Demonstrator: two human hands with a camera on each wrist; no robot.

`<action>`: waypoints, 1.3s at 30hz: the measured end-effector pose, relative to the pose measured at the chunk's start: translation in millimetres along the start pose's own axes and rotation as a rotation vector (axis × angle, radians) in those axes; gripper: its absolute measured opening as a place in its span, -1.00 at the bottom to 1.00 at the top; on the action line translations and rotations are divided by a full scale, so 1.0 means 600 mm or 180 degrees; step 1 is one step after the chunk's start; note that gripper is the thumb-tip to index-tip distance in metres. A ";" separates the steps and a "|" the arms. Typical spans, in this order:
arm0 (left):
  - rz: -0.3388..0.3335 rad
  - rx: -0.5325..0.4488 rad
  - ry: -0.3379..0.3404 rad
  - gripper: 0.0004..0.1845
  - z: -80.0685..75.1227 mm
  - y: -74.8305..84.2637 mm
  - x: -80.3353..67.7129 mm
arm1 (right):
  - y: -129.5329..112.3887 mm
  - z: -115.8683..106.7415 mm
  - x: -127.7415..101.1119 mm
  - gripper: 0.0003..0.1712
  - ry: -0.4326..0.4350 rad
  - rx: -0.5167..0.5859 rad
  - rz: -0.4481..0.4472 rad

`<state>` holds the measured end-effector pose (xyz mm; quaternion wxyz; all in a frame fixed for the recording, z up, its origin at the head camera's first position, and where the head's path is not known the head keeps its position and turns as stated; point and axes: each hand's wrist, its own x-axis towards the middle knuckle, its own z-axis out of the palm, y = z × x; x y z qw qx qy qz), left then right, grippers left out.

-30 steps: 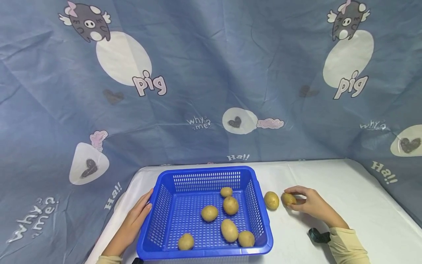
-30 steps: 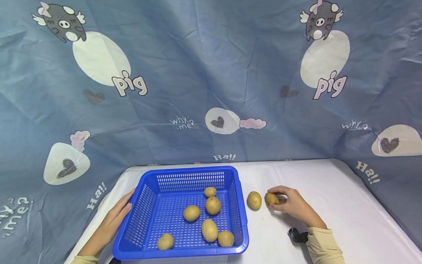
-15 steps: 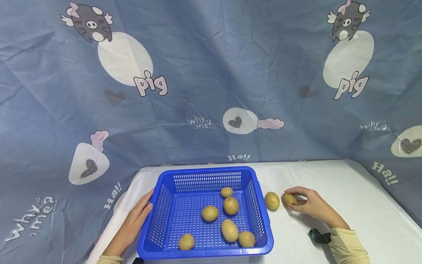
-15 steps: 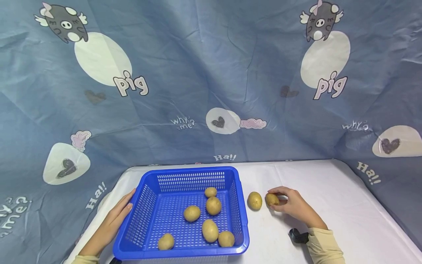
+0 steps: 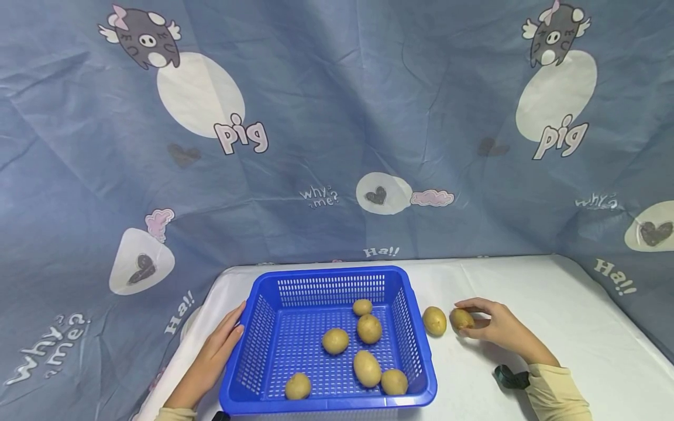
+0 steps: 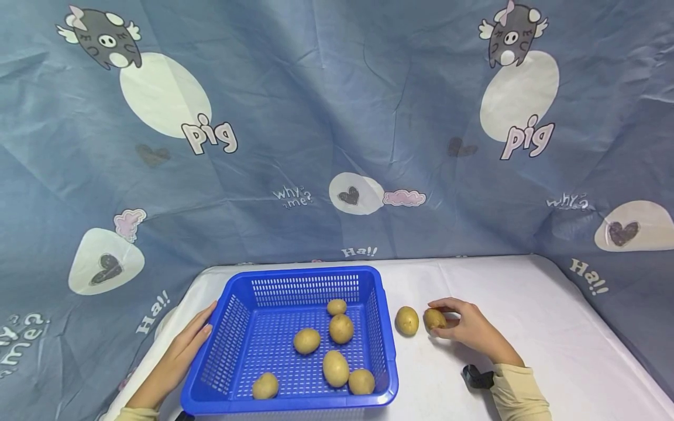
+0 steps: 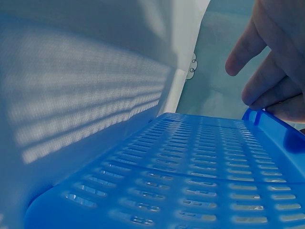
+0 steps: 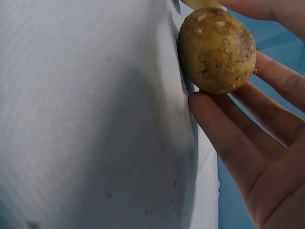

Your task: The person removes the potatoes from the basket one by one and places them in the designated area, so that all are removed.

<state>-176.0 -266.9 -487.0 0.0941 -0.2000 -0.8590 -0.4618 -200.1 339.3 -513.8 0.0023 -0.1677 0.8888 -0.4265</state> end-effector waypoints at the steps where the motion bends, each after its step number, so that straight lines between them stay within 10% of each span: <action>1: -0.0002 -0.0001 -0.0001 -0.47 0.000 0.000 0.000 | 0.001 0.001 0.000 -0.35 0.0012 0.0003 0.0007; 19: -0.0300 0.0026 -0.0042 -0.45 -0.001 0.003 0.002 | -0.047 -0.027 -0.010 -0.39 0.0773 -0.0164 -0.0292; 39: -0.0364 0.0007 -0.0068 -0.45 -0.003 0.003 -0.001 | -0.141 -0.014 0.038 -0.43 0.0377 -0.0031 -0.0753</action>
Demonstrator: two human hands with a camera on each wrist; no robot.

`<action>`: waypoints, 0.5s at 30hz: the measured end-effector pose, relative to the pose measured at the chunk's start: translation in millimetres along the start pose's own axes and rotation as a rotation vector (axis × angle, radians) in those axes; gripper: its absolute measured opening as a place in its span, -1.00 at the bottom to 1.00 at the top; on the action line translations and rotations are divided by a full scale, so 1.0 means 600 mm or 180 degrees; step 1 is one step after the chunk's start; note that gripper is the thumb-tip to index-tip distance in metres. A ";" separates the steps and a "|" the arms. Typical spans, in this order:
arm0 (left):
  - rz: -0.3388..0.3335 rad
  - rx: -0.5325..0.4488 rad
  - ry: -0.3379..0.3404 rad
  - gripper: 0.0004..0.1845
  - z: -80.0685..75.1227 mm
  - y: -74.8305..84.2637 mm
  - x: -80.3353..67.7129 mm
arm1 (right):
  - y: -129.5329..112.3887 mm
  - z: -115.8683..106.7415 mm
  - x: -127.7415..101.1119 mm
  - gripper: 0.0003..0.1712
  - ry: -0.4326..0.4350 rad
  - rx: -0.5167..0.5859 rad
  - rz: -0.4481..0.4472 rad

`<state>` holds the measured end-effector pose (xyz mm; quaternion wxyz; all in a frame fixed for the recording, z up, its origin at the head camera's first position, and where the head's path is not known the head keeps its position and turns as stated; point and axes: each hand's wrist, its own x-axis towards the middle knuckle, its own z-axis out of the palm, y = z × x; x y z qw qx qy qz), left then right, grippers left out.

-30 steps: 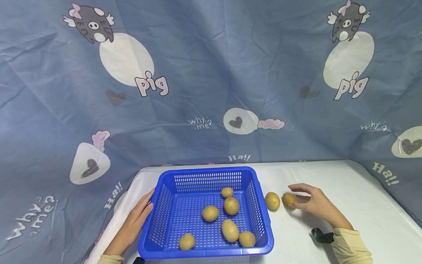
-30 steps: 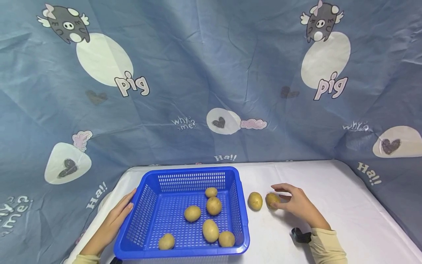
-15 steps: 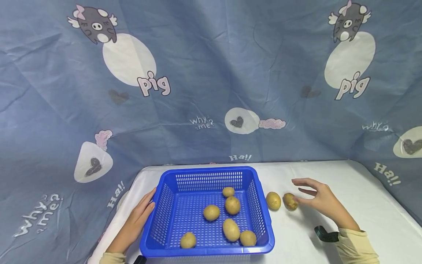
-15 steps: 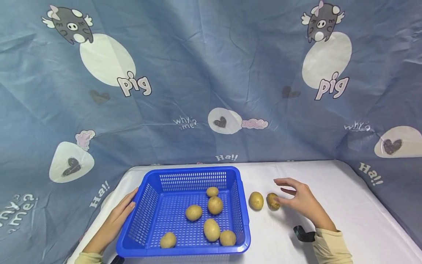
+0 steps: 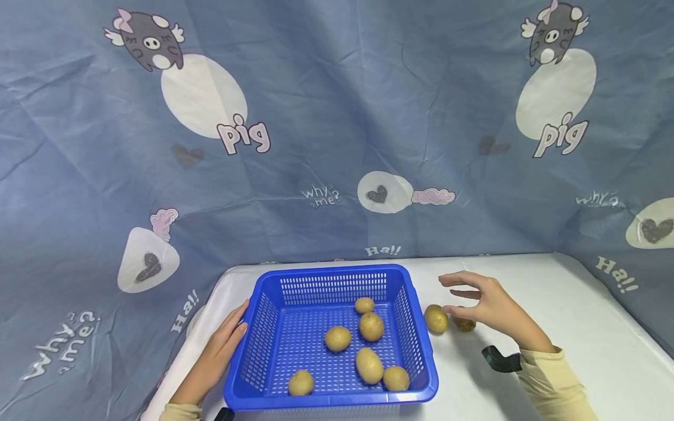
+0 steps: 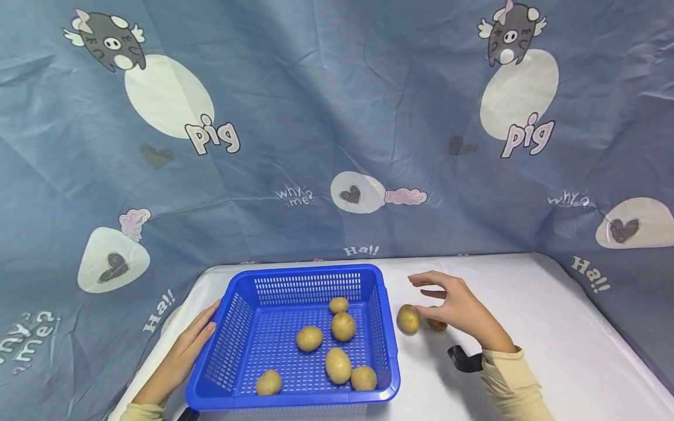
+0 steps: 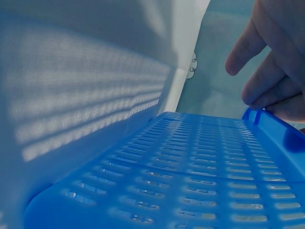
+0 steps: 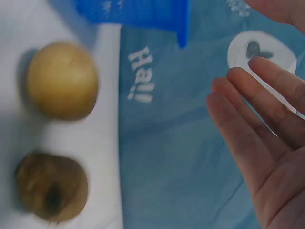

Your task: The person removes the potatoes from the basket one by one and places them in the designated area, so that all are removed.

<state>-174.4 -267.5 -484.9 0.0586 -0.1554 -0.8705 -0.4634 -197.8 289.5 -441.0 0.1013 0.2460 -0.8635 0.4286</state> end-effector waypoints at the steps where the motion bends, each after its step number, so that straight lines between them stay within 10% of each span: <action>1: 0.0021 -0.0006 0.0008 -0.45 0.000 -0.001 0.000 | -0.007 0.003 0.005 -0.43 -0.0026 -0.0008 -0.0006; 15: 0.0110 0.0018 0.0034 -0.46 0.002 -0.004 0.001 | -0.075 0.043 0.063 -0.34 -0.0559 0.0120 -0.0048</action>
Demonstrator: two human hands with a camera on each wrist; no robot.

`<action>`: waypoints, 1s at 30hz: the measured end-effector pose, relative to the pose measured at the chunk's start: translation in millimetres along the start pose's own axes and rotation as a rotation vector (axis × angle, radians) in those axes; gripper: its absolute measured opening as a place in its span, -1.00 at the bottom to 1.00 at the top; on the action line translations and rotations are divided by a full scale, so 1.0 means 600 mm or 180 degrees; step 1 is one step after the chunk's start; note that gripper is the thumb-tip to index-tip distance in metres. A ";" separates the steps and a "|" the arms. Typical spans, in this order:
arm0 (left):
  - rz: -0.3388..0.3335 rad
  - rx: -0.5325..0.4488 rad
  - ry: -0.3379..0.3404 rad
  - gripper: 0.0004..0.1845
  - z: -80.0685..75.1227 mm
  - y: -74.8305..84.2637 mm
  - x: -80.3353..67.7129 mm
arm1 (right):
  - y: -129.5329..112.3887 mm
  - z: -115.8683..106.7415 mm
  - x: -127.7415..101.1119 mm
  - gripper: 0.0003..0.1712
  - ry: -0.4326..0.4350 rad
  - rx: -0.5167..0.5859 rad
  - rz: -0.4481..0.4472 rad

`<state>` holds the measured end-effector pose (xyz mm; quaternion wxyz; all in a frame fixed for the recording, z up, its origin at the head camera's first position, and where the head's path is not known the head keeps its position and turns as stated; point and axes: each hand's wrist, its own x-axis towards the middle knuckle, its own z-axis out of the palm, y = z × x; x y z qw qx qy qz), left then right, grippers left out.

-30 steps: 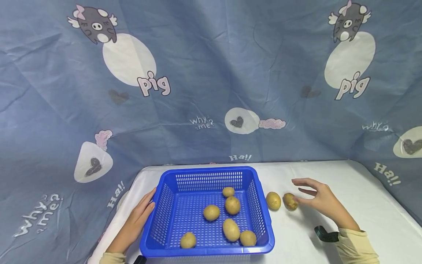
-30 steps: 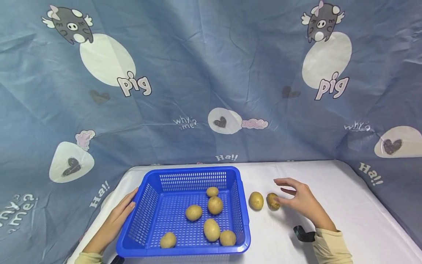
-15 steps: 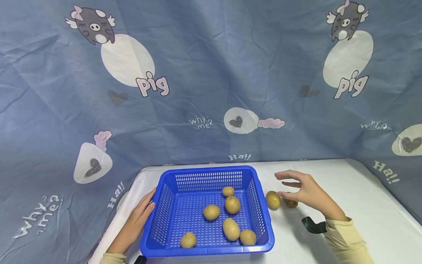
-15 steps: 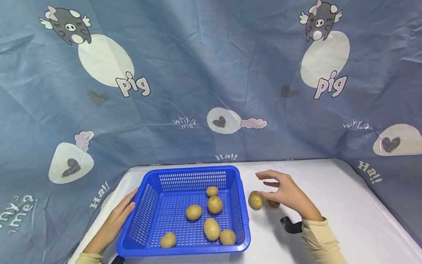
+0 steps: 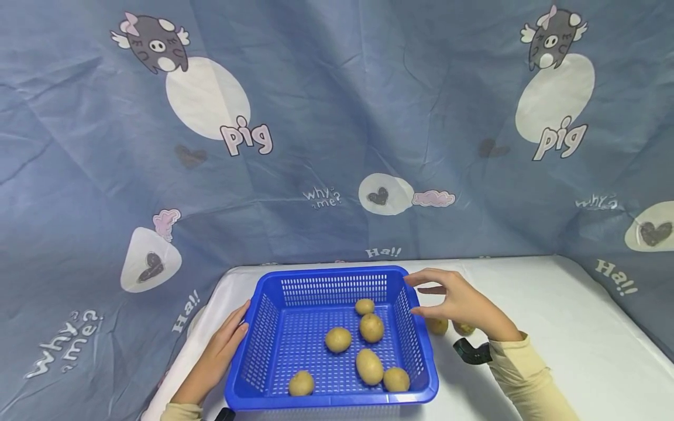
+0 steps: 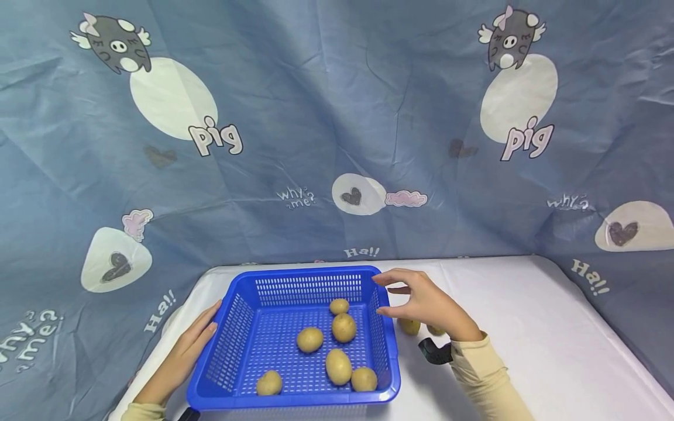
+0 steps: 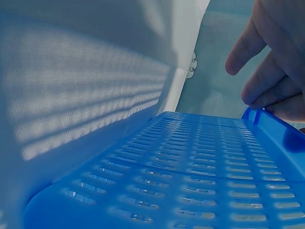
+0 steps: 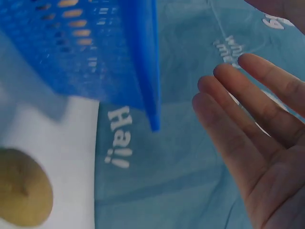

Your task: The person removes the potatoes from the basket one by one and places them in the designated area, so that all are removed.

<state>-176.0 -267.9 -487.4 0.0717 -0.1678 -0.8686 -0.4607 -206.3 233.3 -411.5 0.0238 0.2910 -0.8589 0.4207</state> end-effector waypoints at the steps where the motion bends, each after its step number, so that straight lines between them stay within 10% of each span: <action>1: 0.0005 -0.0009 0.0001 -0.46 0.000 0.000 0.000 | -0.004 0.003 0.004 -0.34 -0.0028 0.0015 -0.0002; 30: 0.0017 -0.0069 -0.0005 -0.46 -0.001 0.000 -0.003 | -0.067 0.095 0.096 -0.41 -0.0773 0.0099 -0.0255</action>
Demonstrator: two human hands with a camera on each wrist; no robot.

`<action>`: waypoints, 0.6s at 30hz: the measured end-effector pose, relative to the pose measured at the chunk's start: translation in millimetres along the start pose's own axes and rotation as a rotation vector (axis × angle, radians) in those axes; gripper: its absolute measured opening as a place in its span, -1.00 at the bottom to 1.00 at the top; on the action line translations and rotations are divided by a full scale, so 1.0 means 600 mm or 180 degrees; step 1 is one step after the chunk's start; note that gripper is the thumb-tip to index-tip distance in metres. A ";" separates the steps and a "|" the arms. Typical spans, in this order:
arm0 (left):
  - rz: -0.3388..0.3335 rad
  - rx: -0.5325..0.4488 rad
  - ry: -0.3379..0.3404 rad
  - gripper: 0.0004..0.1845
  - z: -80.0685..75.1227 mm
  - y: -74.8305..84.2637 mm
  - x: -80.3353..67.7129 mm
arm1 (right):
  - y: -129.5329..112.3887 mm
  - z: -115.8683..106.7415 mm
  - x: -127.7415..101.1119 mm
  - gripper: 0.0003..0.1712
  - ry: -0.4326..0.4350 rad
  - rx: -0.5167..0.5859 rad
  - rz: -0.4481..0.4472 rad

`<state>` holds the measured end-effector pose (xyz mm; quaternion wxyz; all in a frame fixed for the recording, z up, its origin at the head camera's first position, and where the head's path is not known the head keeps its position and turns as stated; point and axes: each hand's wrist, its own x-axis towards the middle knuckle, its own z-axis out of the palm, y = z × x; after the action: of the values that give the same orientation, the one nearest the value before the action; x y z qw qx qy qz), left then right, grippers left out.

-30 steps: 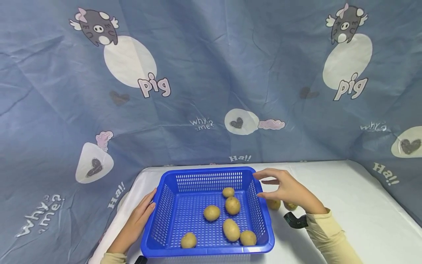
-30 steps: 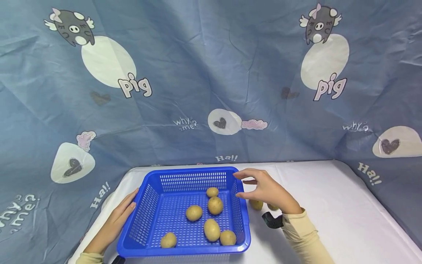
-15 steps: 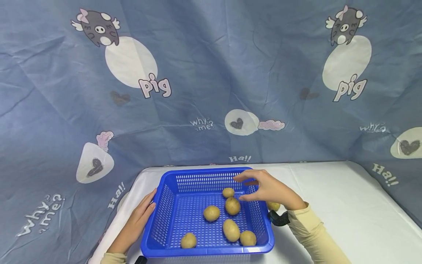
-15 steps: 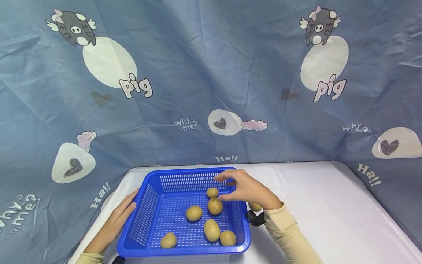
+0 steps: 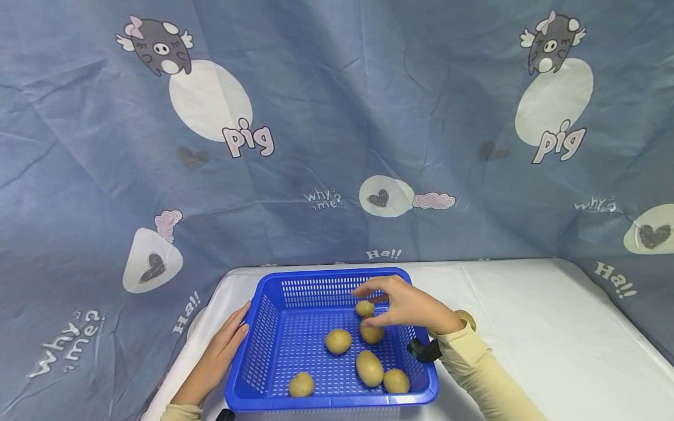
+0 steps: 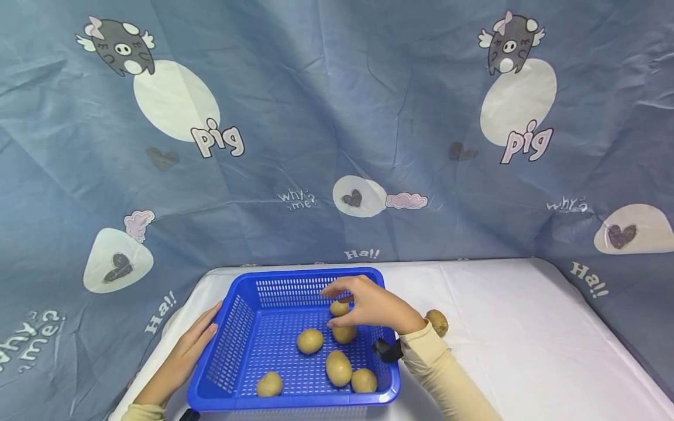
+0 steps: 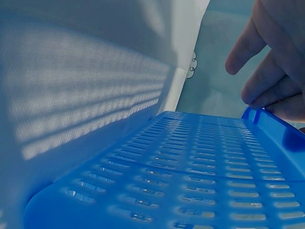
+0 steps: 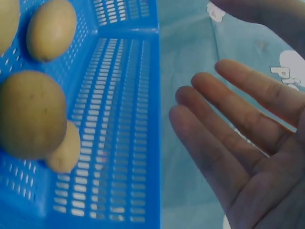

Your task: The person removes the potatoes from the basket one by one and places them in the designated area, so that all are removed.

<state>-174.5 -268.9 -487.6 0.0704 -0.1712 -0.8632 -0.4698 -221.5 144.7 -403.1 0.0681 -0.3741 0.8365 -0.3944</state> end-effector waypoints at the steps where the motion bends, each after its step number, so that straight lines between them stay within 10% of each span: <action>1: 0.0003 0.0006 -0.0001 -0.46 0.000 0.000 0.000 | 0.000 0.003 0.002 -0.41 -0.0009 -0.0010 0.0004; 18: 0.0102 0.0043 0.0021 -0.47 0.001 -0.001 0.002 | 0.009 0.049 0.030 -0.43 -0.0283 0.0176 0.0145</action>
<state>-175.9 -268.6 -488.2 0.0819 -0.1830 -0.8632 -0.4633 -225.6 116.8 -423.6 0.1245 -0.3702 0.8297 -0.3987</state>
